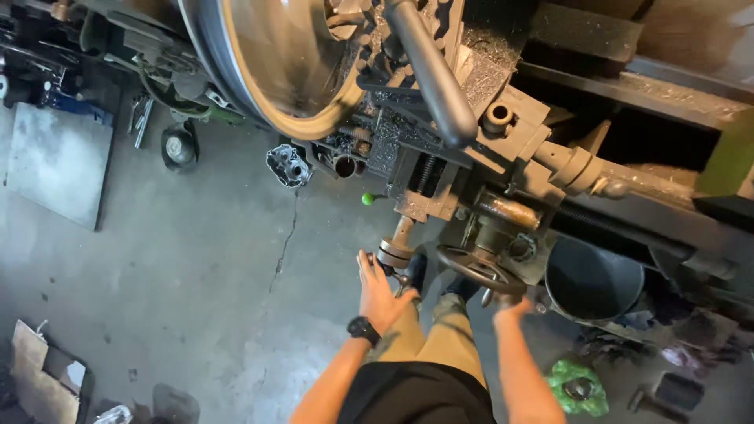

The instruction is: The person operates a metal lathe, turning the handwheels and levers to feed the cutting tool against a rotating brake drum mounted on the spindle. They briefly handle a cylindrical metal part and continue adjusting the lathe controls to machine the drum.

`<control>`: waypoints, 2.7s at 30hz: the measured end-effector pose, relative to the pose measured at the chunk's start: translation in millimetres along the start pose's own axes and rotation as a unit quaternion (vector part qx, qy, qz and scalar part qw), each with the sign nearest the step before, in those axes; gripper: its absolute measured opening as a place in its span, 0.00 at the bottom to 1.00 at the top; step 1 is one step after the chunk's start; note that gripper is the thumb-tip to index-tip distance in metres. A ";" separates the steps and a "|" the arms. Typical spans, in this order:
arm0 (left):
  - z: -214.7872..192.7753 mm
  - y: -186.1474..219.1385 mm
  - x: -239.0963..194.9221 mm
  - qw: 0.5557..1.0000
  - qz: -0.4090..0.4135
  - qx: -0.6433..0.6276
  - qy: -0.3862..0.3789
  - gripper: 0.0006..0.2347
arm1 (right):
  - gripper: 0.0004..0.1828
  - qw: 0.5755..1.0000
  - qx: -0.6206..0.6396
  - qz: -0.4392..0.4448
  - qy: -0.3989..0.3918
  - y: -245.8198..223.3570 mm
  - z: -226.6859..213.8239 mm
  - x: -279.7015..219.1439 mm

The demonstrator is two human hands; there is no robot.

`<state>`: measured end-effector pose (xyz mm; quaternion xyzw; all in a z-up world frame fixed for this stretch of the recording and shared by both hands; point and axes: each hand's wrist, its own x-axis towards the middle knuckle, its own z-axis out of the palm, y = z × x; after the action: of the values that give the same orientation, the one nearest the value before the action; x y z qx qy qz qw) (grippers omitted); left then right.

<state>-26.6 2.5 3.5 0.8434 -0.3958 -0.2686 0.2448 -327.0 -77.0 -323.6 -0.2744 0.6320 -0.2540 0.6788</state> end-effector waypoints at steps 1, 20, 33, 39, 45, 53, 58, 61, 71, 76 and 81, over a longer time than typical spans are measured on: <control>-3.5 14.3 5.3 1.000 -0.002 0.002 -0.005 0.52 | 0.21 0.986 -0.151 -0.053 0.042 29.2 -5.0 0.6; 162.7 -190.6 -10.7 0.940 -0.169 -0.237 -0.179 0.14 | 0.10 0.918 -0.222 -0.120 0.306 -99.7 -51.4 -198.4; 141.7 -131.6 -23.5 0.923 -0.241 -0.300 0.025 0.32 | 0.06 0.906 -0.205 -0.326 0.175 -324.5 83.1 -231.8; 50.5 -100.8 28.3 0.427 -0.364 -0.678 -0.475 0.39 | 0.23 0.698 -0.529 -0.471 0.100 -414.3 122.6 -152.2; 26.6 -72.4 15.3 0.668 -0.364 -0.554 -0.338 0.32 | 0.19 0.752 -0.634 -0.174 0.046 -397.8 134.9 -49.4; -117.1 94.0 8.5 0.983 0.159 -0.019 -0.085 0.11 | 0.24 0.748 -0.620 -0.237 0.028 -421.6 141.8 -77.7; -181.9 258.1 71.5 0.819 0.551 -0.109 0.114 0.15 | 0.17 0.648 -0.628 -0.430 0.025 -414.0 133.7 -126.8; -183.2 327.4 120.9 0.767 0.600 -0.054 0.222 0.16 | 0.23 0.643 -0.607 -0.467 -0.013 -451.7 113.3 -193.2; -161.7 354.5 169.3 0.799 0.545 0.018 0.252 0.03 | 0.10 0.737 -0.336 -0.586 0.018 -600.0 32.1 -184.5; -160.7 358.2 170.2 0.804 0.529 0.067 0.264 0.05 | 0.11 0.895 -0.170 -0.399 -0.105 -583.0 68.6 21.1; -158.0 355.8 176.0 0.809 0.527 0.033 0.259 0.05 | 0.10 0.976 -0.024 -0.187 -0.105 -566.0 90.3 163.3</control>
<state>-19.7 -308.1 296.8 0.5512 -0.7099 0.1430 0.4144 -224.1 -593.1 -43.9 -0.4287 0.5004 -0.3311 0.6754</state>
